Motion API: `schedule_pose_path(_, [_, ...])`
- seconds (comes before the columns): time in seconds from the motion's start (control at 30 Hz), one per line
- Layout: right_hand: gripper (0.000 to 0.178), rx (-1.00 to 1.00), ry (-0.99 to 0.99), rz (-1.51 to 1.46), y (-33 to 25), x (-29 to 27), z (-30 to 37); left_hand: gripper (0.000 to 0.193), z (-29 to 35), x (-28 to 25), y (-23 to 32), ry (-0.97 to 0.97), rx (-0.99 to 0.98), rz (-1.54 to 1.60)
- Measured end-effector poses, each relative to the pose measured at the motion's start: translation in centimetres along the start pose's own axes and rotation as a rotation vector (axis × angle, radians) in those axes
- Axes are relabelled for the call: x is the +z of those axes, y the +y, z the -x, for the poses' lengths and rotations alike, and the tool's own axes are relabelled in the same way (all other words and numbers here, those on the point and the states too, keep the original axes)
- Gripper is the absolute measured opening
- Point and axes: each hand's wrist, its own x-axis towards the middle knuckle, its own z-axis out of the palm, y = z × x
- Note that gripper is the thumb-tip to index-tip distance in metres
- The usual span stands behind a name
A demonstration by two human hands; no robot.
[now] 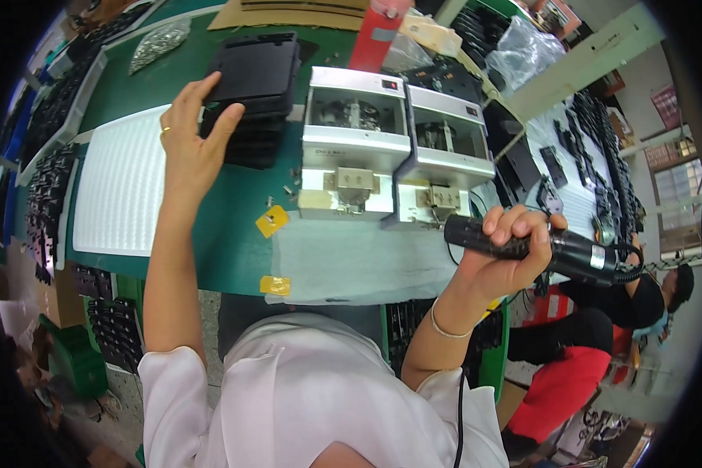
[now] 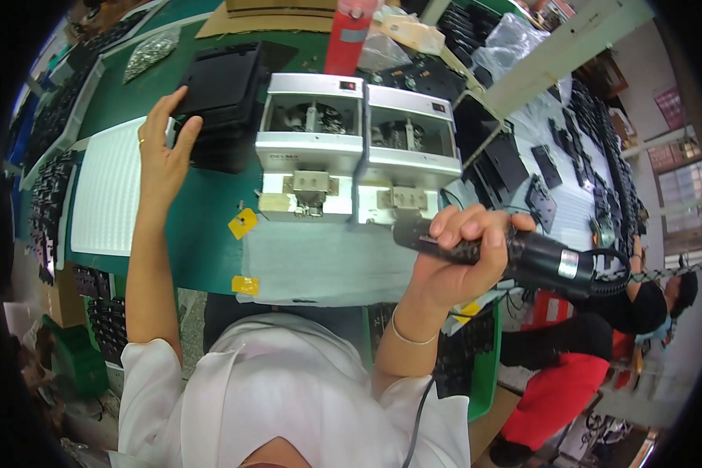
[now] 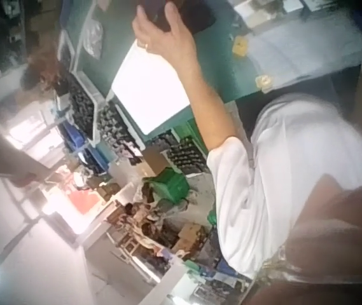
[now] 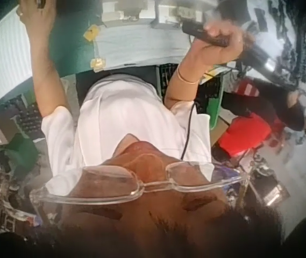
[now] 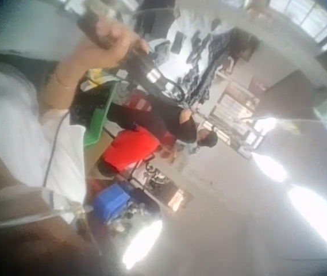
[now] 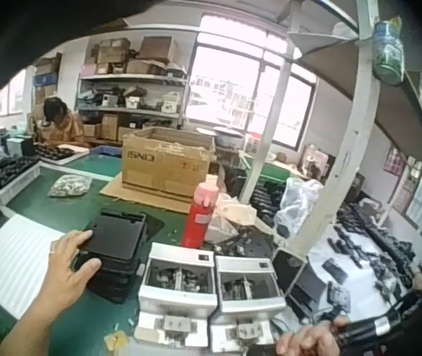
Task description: The person assembles plastic housings for electronic devices by securing internal components and housing parts with screws using an electric screwdriver.
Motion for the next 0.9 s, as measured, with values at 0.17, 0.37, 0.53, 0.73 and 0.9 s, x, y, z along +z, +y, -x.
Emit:
schedule_pose_path(0.17, [0.027, 0.078, 0.058, 0.048, -0.9, -1.5, 0.3, 0.058, 0.9, 0.1, -0.4, -0.035, -0.043, 0.176])
schedule_pose_path(0.37, [0.036, 0.183, 0.015, 0.091, 0.6, -1.3, 4.1, 0.062, 4.5, -1.6, 0.2, 0.004, -0.095, 0.199])
schedule_pose_path(0.53, [0.04, 0.183, -0.037, 0.117, 2.8, -1.2, 6.4, 0.062, 10.1, -4.3, -0.1, -0.02, -0.071, 0.125])
schedule_pose_path(0.73, [0.039, 0.182, -0.02, 0.096, 3.5, -1.2, 6.9, 0.055, 16.5, -6.8, -0.7, -0.041, -0.116, 0.078])
schedule_pose_path(0.9, [0.039, 0.225, 0.002, 0.051, 4.1, -0.6, 7.7, 0.056, 18.9, -8.3, -0.4, -0.082, -0.096, -0.028])
